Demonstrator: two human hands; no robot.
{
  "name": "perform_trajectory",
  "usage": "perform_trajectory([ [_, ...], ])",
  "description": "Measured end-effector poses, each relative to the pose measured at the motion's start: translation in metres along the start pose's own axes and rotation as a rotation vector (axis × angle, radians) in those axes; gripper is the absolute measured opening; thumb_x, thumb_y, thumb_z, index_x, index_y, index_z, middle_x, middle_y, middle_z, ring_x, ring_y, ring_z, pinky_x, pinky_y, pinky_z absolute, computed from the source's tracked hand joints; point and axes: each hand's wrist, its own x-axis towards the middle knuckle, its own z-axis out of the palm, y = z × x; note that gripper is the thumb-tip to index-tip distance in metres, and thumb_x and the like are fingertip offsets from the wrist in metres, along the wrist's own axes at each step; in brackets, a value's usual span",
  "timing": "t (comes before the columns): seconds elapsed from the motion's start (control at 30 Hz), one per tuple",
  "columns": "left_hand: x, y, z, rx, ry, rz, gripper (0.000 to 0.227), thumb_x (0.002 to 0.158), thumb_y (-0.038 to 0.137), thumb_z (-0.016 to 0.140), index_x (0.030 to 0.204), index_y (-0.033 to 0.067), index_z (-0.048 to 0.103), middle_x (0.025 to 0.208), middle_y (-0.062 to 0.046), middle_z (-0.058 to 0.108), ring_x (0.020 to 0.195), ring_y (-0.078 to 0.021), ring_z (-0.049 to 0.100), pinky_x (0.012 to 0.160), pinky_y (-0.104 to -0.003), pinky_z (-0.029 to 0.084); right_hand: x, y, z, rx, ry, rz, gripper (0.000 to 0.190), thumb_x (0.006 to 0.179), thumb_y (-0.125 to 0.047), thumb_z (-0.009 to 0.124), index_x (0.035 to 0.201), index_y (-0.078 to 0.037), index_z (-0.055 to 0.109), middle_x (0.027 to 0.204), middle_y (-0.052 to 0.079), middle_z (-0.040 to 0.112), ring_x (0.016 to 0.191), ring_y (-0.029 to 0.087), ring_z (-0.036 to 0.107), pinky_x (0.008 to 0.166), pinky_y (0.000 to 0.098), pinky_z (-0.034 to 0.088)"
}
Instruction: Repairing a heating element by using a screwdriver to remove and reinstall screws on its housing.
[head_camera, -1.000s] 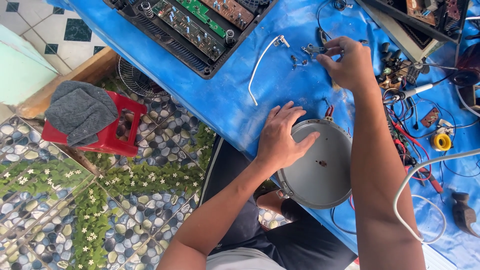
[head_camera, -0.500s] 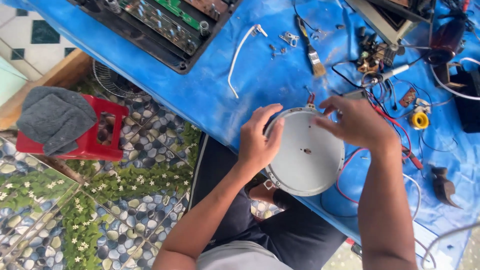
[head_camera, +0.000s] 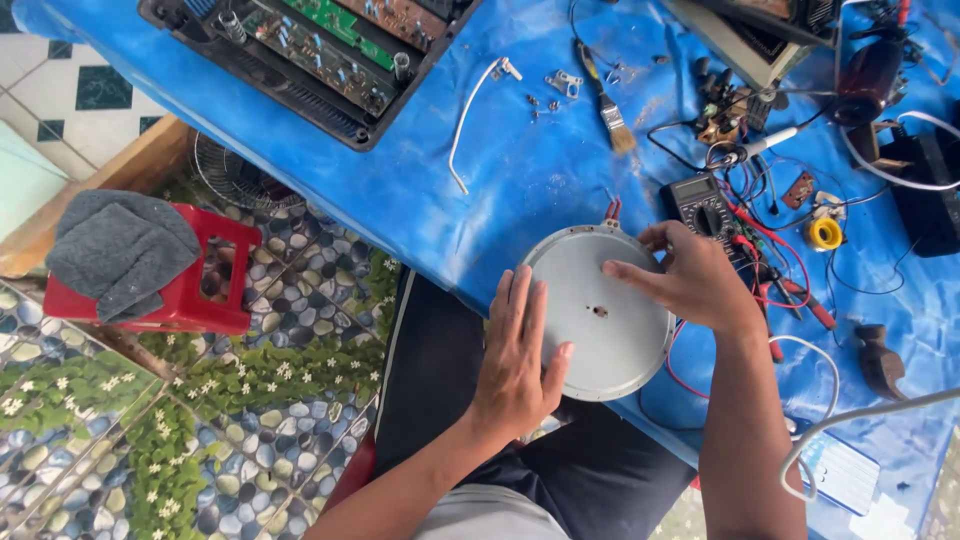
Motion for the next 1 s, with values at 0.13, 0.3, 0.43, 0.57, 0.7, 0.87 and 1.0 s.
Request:
perform_trajectory([
  [0.13,-0.006,-0.006,0.003,0.067,-0.025,0.026,0.058,0.108,0.022,0.043,0.156,-0.0087,0.036,0.164,-0.031,0.030,0.150,-0.0520,0.032,0.118,-0.056,0.032,-0.007,0.017,-0.008,0.189,-0.012,0.065,0.055,0.079,-0.037,0.089,0.104,0.010,0.075,0.082,0.025,0.070,0.065,0.031,0.067,0.055,0.0421,0.055],
  [0.3,0.002,-0.016,0.009,0.061,0.032,0.050,0.061,0.107,0.021,0.045,0.159,-0.0073,0.029,0.164,-0.033,0.028,0.150,-0.0496,0.034,0.119,-0.059,0.033,-0.017,0.057,-0.007,0.605,-0.005,0.002,0.033,0.099,-0.032,0.075,0.101,0.000,0.079,0.069,0.018,0.069,0.052,0.021,0.060,0.045,0.0329,0.052],
  [0.43,0.006,-0.014,0.013,0.016,0.062,0.007,0.057,0.108,0.018,0.043,0.157,-0.0085,0.032,0.164,-0.032,0.029,0.152,-0.0501,0.032,0.120,-0.064,0.027,-0.037,0.076,0.002,0.806,0.146,0.005,0.023,0.103,-0.023,0.069,0.096,-0.001,0.074,0.051,0.005,0.041,0.039,0.012,0.044,0.038,0.0222,0.041],
  [0.57,0.007,-0.008,0.003,0.024,0.061,-0.055,0.059,0.111,0.022,0.045,0.161,-0.0019,0.026,0.168,-0.028,0.025,0.158,-0.0462,0.026,0.125,-0.070,0.020,-0.050,0.102,0.010,1.033,0.214,0.147,0.028,0.107,-0.031,0.067,0.100,-0.005,0.075,0.067,0.006,0.062,0.053,0.015,0.059,0.048,0.0245,0.050],
  [0.7,0.005,-0.007,0.008,0.095,0.007,-0.108,0.060,0.113,0.028,0.043,0.162,0.0006,0.023,0.170,-0.025,0.021,0.161,-0.0449,0.021,0.130,-0.071,0.013,-0.053,0.112,0.025,1.080,0.212,0.220,0.038,0.112,-0.040,0.058,0.099,-0.007,0.073,0.073,0.004,0.070,0.063,0.018,0.070,0.054,0.0310,0.055],
  [0.87,0.000,-0.001,0.008,0.106,-0.008,-0.097,0.060,0.114,0.033,0.040,0.162,0.0013,0.023,0.170,-0.025,0.021,0.161,-0.0460,0.022,0.129,-0.073,0.014,-0.057,0.099,0.048,1.114,0.577,0.398,0.028,0.106,-0.035,0.068,0.099,-0.009,0.073,0.077,0.002,0.070,0.068,0.015,0.067,0.061,0.0305,0.056],
  [1.0,0.001,0.006,0.006,0.103,-0.025,-0.085,0.061,0.114,0.034,0.038,0.163,0.0026,0.022,0.171,-0.025,0.020,0.163,-0.0441,0.019,0.130,-0.072,0.010,-0.069,0.066,0.054,1.135,0.602,0.325,0.034,0.110,-0.036,0.061,0.103,-0.004,0.071,0.084,0.000,0.070,0.077,0.012,0.068,0.070,0.0254,0.056],
])
